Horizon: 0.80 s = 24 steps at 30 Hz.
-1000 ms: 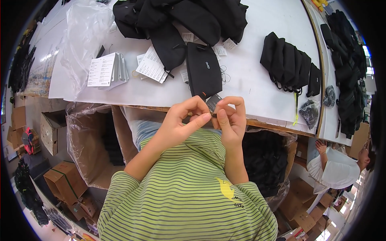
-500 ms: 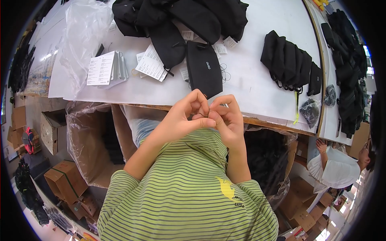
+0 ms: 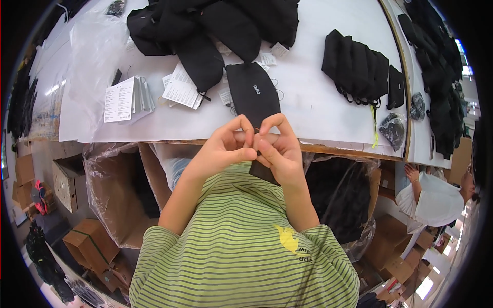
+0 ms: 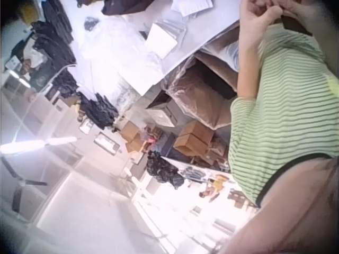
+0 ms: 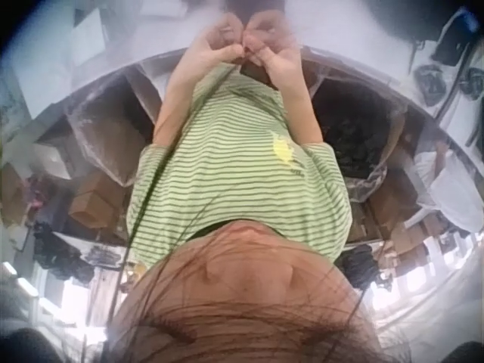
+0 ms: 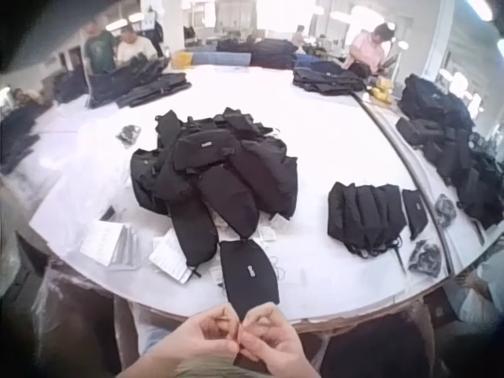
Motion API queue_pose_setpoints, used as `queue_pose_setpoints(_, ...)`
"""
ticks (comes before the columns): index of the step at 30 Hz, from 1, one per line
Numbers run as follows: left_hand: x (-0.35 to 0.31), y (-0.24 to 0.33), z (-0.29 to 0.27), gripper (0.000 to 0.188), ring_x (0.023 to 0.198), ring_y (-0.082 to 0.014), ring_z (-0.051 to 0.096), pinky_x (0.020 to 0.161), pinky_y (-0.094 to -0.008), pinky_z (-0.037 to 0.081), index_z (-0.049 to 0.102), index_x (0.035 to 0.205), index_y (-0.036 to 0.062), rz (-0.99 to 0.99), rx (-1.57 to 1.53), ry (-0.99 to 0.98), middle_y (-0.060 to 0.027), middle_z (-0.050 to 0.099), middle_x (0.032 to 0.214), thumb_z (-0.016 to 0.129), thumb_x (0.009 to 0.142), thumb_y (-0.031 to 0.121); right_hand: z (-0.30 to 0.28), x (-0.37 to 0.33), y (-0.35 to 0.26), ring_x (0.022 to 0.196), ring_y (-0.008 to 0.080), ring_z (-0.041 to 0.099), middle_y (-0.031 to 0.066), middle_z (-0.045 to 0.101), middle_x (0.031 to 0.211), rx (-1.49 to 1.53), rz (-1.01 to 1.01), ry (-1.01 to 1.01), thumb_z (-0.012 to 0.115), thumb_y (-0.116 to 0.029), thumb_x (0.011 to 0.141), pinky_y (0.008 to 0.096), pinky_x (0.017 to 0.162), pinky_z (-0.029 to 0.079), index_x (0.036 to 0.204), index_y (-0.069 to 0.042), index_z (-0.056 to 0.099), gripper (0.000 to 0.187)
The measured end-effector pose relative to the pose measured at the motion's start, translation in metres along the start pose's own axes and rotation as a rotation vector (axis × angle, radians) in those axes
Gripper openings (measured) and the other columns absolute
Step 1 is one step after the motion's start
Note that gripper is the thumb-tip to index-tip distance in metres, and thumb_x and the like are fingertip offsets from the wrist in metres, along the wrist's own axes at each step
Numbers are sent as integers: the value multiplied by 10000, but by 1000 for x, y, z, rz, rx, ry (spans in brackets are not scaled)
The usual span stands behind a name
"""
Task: Attaching product tags/labels to black zippered soft cases.
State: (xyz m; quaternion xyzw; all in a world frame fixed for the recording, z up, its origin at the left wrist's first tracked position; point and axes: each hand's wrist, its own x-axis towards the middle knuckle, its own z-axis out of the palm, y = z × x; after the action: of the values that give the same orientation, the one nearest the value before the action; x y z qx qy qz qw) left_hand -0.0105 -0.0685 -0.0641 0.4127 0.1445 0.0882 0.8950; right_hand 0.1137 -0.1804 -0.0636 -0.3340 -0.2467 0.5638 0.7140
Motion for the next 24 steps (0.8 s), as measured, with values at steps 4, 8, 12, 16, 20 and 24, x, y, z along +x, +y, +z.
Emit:
queue_pose_setpoints(4,-2,-1,0,285,759,-47,525,671,-201,415,429,899,74,16,17,50,13,573,820,704,827,89,3,1,3,570,31,369,37,573,758,-46,-34,-7,498,-42,947,177,510,276,1070,-44,400,157)
queue_pose_setpoints(8,-2,0,10,244,746,-52,551,673,-198,424,448,922,64,63,16,110,26,552,766,680,848,84,2,-3,1,559,33,365,31,572,755,-153,-34,32,501,-43,945,183,502,268,1067,-49,400,158)
queue_pose_setpoints(12,-5,-3,4,194,694,-36,520,651,-181,406,481,913,55,32,45,85,40,521,721,665,856,76,2,-6,-2,542,35,354,16,552,712,-135,-12,31,504,-48,944,187,496,261,1066,-50,401,159)
queue_pose_setpoints(16,-6,-1,4,140,631,-16,442,585,-181,357,527,865,45,17,161,90,57,489,686,659,864,92,-3,-7,1,533,37,357,8,539,686,-102,-22,43,508,-53,943,188,492,263,1068,-51,397,167)
queue_pose_setpoints(20,-3,-10,8,144,608,-8,411,544,-192,322,555,855,39,100,228,190,58,482,673,674,855,120,0,-4,-7,532,34,370,-3,527,662,-176,19,76,534,-69,934,186,491,276,1065,-50,433,166)
queue_pose_setpoints(24,-17,-3,18,145,621,-55,514,553,-216,395,579,791,29,-41,743,53,8,566,752,699,800,112,-24,16,-31,651,87,522,28,540,703,-642,160,240,652,-147,857,222,587,402,994,-39,569,193)
